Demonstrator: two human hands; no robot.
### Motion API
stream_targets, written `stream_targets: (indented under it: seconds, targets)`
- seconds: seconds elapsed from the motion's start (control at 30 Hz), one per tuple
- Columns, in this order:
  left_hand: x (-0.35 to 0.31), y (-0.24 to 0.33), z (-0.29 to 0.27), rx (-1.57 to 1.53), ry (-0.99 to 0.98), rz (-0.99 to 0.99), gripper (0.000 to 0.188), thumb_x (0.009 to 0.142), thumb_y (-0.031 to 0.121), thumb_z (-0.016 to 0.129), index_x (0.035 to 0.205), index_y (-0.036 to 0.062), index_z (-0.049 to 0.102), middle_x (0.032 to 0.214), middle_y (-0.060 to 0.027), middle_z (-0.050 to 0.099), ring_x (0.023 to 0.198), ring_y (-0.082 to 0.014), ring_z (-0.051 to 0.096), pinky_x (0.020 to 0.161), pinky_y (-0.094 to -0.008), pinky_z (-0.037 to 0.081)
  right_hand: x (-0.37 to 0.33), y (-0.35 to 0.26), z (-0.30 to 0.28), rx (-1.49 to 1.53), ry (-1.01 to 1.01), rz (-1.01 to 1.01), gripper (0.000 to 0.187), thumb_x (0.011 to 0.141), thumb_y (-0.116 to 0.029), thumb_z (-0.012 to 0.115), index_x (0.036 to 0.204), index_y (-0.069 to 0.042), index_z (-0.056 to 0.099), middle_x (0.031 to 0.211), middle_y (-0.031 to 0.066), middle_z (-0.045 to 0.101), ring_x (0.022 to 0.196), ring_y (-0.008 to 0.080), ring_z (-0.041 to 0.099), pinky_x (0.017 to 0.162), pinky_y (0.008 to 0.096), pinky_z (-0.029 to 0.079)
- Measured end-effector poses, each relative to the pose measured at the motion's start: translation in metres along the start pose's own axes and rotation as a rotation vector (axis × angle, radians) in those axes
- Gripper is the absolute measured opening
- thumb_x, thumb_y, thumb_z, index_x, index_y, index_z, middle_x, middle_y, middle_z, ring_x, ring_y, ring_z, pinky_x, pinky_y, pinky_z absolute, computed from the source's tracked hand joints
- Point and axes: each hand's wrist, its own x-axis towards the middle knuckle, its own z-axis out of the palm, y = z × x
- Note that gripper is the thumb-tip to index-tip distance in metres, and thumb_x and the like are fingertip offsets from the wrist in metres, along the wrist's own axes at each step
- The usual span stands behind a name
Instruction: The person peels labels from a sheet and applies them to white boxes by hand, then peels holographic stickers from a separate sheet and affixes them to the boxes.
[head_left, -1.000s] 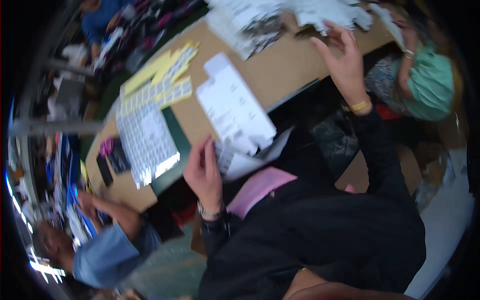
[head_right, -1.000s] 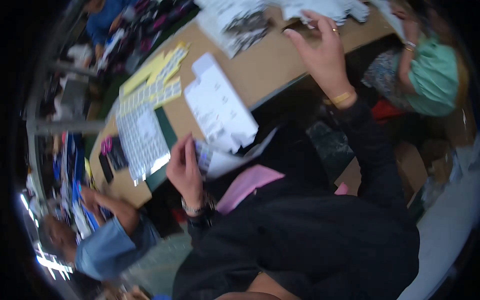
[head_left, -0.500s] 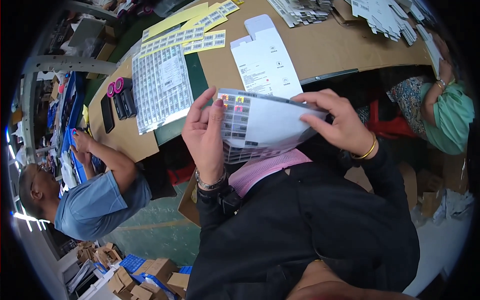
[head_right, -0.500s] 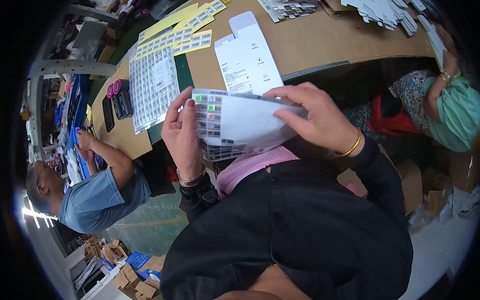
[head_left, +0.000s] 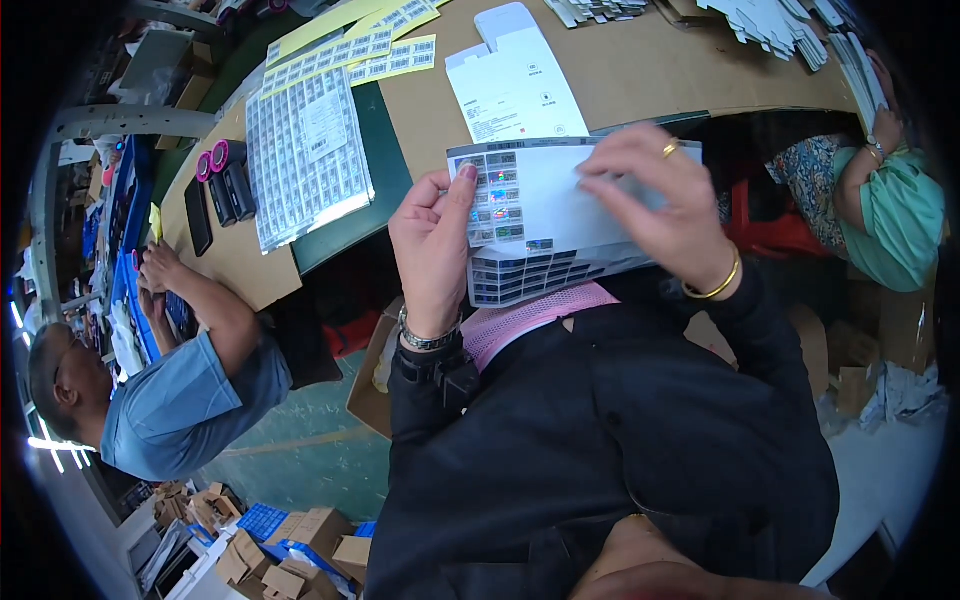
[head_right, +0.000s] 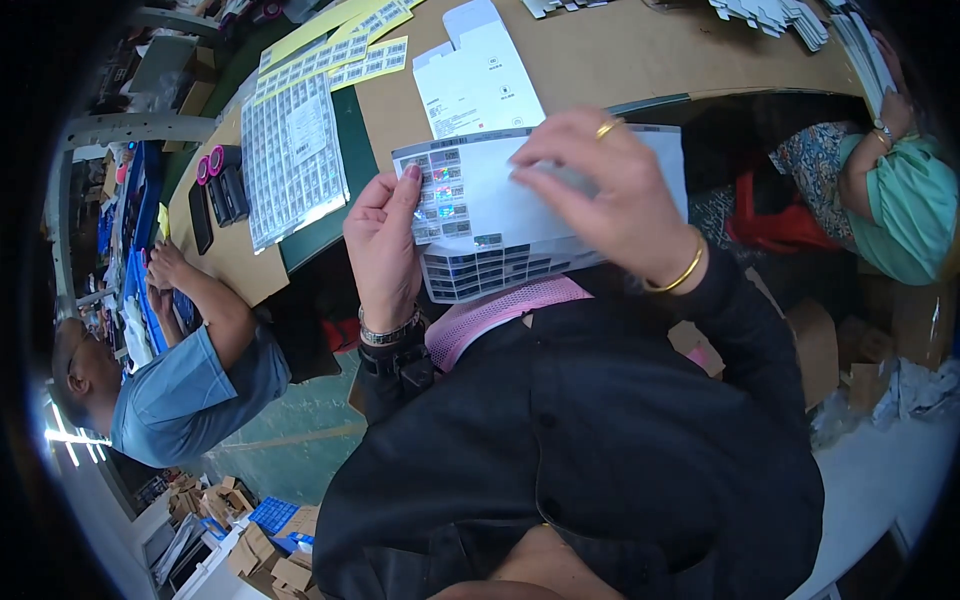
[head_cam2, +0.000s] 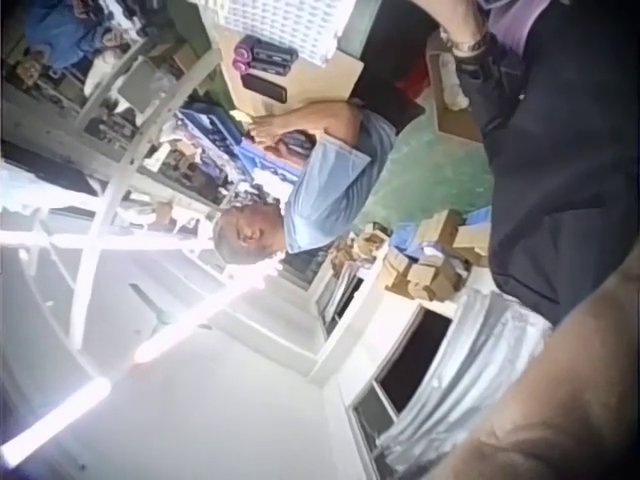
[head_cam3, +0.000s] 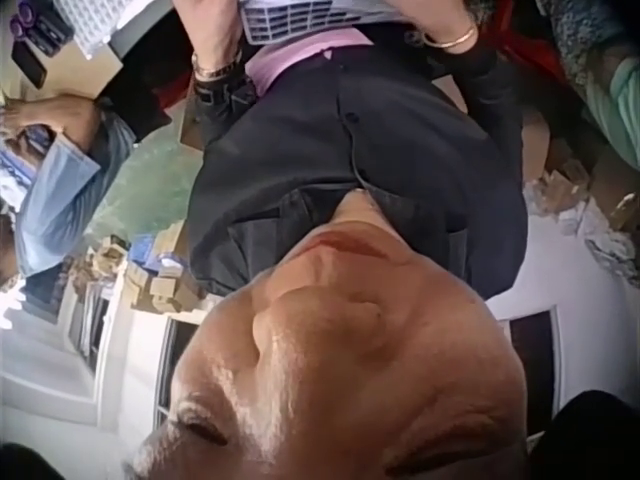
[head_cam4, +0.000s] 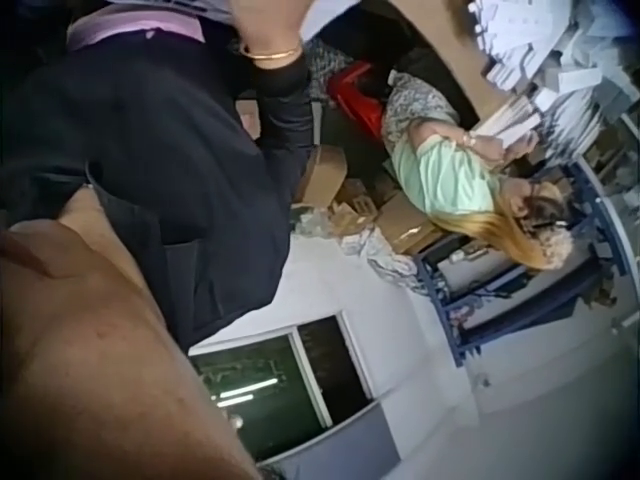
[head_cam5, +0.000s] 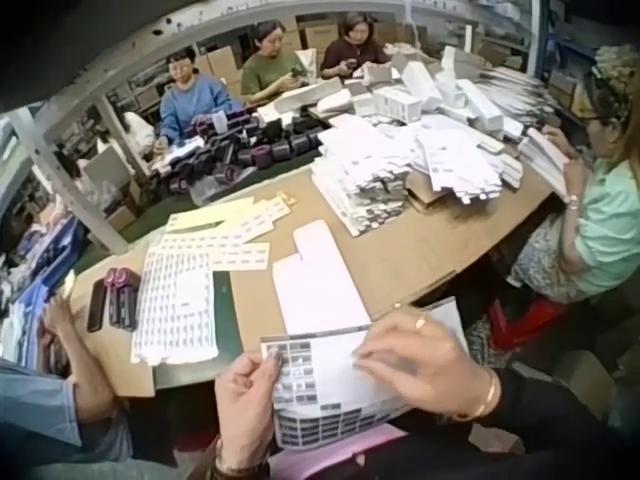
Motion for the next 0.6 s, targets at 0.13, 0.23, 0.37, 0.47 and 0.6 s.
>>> stream_targets:
  seconds: [0.13, 0.23, 0.37, 0.47, 0.6]
  targets:
    - [-0.002, -0.002, 0.004, 0.009, -0.028, 0.025, 0.016, 0.105, 0.012, 0.066, 0.111, -0.0039, 0.066, 0.096, -0.0077, 0.077, 0.082, -0.0049, 0.068, 0.073, -0.0200, 0.053, -0.005, -0.006, 0.021, 0.117, -0.021, 0.007, 0.022, 0.085, 0.002, 0.079, 0.106, -0.001, 0.075, 0.101, 0.0103, 0.070, 0.091, 0.0232, 0.068, 0.080, 0.0324, 0.054]
    - [-0.005, -0.001, 0.003, -0.002, -0.042, 0.027, 0.014, 0.105, 0.009, 0.066, 0.112, -0.0032, 0.064, 0.098, -0.0083, 0.076, 0.084, -0.0054, 0.068, 0.075, -0.0201, 0.053, -0.004, -0.005, 0.028, 0.109, 0.008, 0.034, 0.021, 0.085, 0.003, 0.079, 0.105, -0.001, 0.075, 0.102, 0.0105, 0.069, 0.087, 0.0212, 0.068, 0.076, 0.0308, 0.054]
    - [-0.009, -0.004, 0.001, -0.059, -0.077, 0.045, 0.013, 0.103, 0.005, 0.066, 0.113, -0.0019, 0.060, 0.100, -0.0092, 0.075, 0.088, -0.0063, 0.069, 0.077, -0.0201, 0.053, -0.003, -0.007, 0.035, 0.104, 0.056, 0.101, 0.021, 0.086, 0.002, 0.079, 0.106, 0.000, 0.075, 0.103, 0.0104, 0.069, 0.084, 0.0192, 0.068, 0.072, 0.0296, 0.055]
    - [-0.012, -0.005, 0.003, -0.082, -0.091, 0.057, 0.015, 0.102, 0.002, 0.067, 0.113, -0.0012, 0.058, 0.101, -0.0098, 0.075, 0.089, -0.0070, 0.070, 0.077, -0.0201, 0.053, -0.003, -0.007, 0.041, 0.105, 0.062, 0.106, 0.021, 0.086, 0.001, 0.079, 0.107, 0.000, 0.075, 0.102, 0.0102, 0.069, 0.082, 0.0185, 0.068, 0.071, 0.0289, 0.055]
    - [-0.012, -0.008, 0.006, -0.064, -0.074, 0.060, 0.017, 0.100, 0.000, 0.069, 0.112, -0.0004, 0.057, 0.102, -0.0101, 0.075, 0.089, -0.0073, 0.070, 0.077, -0.0198, 0.052, -0.005, -0.008, 0.048, 0.118, 0.077, 0.115, 0.022, 0.086, 0.001, 0.079, 0.108, 0.000, 0.076, 0.103, 0.0100, 0.069, 0.081, 0.0187, 0.068, 0.071, 0.0290, 0.054]
